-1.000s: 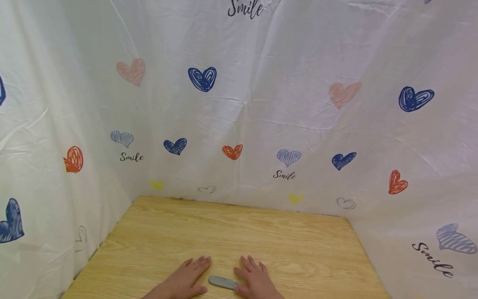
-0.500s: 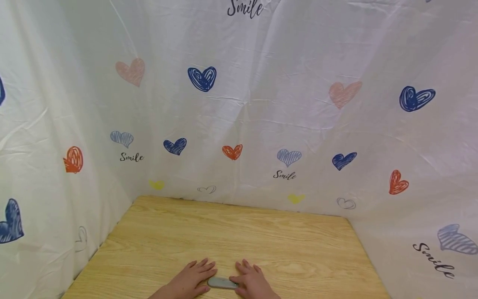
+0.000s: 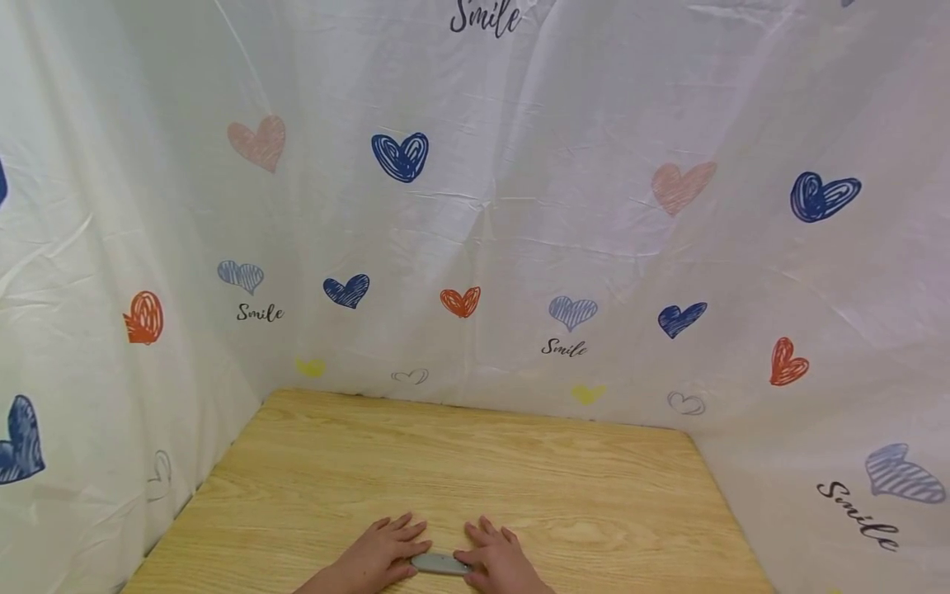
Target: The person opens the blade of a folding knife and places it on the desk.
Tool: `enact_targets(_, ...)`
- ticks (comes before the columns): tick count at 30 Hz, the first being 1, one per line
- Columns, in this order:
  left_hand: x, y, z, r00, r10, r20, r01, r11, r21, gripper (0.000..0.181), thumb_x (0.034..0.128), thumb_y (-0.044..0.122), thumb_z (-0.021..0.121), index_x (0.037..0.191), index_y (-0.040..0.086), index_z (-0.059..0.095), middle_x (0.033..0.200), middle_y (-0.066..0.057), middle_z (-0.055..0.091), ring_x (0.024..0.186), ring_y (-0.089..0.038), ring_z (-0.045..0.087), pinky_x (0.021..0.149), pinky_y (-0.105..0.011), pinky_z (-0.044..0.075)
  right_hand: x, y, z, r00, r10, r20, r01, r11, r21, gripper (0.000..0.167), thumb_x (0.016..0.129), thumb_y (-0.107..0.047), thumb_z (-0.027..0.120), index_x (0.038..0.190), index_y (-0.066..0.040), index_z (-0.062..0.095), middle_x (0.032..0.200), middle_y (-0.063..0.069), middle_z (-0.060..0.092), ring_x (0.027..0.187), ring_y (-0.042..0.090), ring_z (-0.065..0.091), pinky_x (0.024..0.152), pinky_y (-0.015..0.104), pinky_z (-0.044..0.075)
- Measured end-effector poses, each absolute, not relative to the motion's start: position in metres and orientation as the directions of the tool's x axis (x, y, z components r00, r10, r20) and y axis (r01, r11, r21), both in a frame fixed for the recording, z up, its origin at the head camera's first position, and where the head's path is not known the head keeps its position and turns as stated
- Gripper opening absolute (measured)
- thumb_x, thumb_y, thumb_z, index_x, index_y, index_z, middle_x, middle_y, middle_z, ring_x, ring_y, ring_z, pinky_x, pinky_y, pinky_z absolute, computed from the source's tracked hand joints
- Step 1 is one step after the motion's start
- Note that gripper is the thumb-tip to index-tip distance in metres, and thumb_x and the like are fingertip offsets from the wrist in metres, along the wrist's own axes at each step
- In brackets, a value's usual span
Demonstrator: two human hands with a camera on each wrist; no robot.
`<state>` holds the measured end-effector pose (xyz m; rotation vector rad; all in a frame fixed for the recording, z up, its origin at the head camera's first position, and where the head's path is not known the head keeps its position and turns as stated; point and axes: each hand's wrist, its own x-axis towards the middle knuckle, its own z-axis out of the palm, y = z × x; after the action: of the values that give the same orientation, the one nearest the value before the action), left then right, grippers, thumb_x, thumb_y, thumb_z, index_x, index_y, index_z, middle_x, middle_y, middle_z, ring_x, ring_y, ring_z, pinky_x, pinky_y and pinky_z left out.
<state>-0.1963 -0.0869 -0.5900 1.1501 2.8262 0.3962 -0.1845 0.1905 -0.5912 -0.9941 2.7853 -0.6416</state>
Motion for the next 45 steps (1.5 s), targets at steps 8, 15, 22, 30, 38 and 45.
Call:
enact_targets(8, -0.199, -0.088, -0.588, -0.716, 0.698, 0.024, 0.665, 0.67, 0.329, 0.042, 0.0887, 0.045, 0.063, 0.128, 0.03, 0.064, 0.137, 0.004, 0.058, 0.132, -0.031, 0.05, 0.099, -0.051, 0.045, -0.192, 0.193, -0.595, -0.743, -0.669, 0.007, -0.574, 0.632, -0.521, 0.038, 0.092, -0.033, 0.063, 0.129, -0.023, 0.064, 0.141, 0.013, 0.053, 0.134, 0.045, 0.043, 0.094, 0.067, 0.039)
enact_targets(15, -0.201, -0.091, -0.593, -0.711, 0.7, 0.072, 0.666, 0.636, 0.389, 0.032, 0.0861, 0.041, 0.068, 0.116, 0.032, 0.071, 0.123, 0.014, 0.066, 0.126, -0.027, 0.055, 0.1, -0.045, 0.045, -0.197, 0.195, -0.597, -0.691, -0.723, 0.028, -0.586, 0.537, -0.607, 0.033, 0.092, -0.023, 0.065, 0.124, -0.016, 0.067, 0.131, 0.002, 0.064, 0.128, 0.03, 0.053, 0.097, 0.032, 0.049)
enact_targets(22, -0.199, -0.093, -0.596, -0.755, 0.636, 0.16, 0.618, 0.607, 0.5, 0.027, 0.0811, 0.04, 0.074, 0.106, 0.029, 0.076, 0.114, 0.018, 0.069, 0.123, -0.025, 0.056, 0.097, -0.044, 0.046, -0.195, 0.187, -0.59, -0.736, -0.676, -0.037, -0.439, 0.519, -0.733, 0.024, 0.089, -0.012, 0.068, 0.113, -0.012, 0.069, 0.102, -0.011, 0.067, 0.089, -0.006, 0.057, 0.072, 0.016, 0.05)
enact_targets(30, -0.2, -0.095, -0.6, -0.619, 0.713, 0.328, 0.776, 0.492, 0.395, 0.023, 0.083, 0.031, 0.075, 0.103, 0.019, 0.078, 0.102, 0.01, 0.075, 0.102, -0.019, 0.065, 0.083, -0.03, 0.054, -0.192, 0.181, -0.584, -0.737, -0.668, -0.101, -0.463, 0.607, -0.646, 0.052, 0.087, -0.011, 0.069, 0.135, -0.002, 0.052, 0.101, -0.015, 0.063, 0.086, -0.008, 0.053, 0.073, 0.017, 0.049)
enact_targets(38, -0.202, -0.098, -0.599, -0.615, 0.706, 0.35, 0.768, 0.439, 0.466, 0.027, 0.0882, 0.03, 0.069, 0.109, 0.013, 0.075, 0.096, 0.005, 0.074, 0.086, 0.0, 0.064, 0.071, -0.014, 0.05, -0.188, 0.182, -0.577, -0.754, -0.655, -0.048, -0.505, 0.626, -0.595, 0.066, 0.088, -0.012, 0.069, 0.147, -0.006, 0.038, 0.102, -0.015, 0.063, 0.086, -0.008, 0.054, 0.074, 0.018, 0.05)
enact_targets(45, -0.2, -0.1, -0.594, -0.712, 0.659, 0.242, 0.653, 0.494, 0.574, 0.032, 0.092, 0.032, 0.064, 0.115, 0.012, 0.072, 0.101, 0.006, 0.074, 0.087, 0.003, 0.063, 0.07, -0.015, 0.052, -0.19, 0.182, -0.571, -0.748, -0.663, 0.001, -0.481, 0.542, -0.689, 0.058, 0.09, -0.007, 0.066, 0.141, -0.005, 0.038, 0.102, -0.008, 0.063, 0.087, -0.006, 0.057, 0.073, 0.017, 0.052)
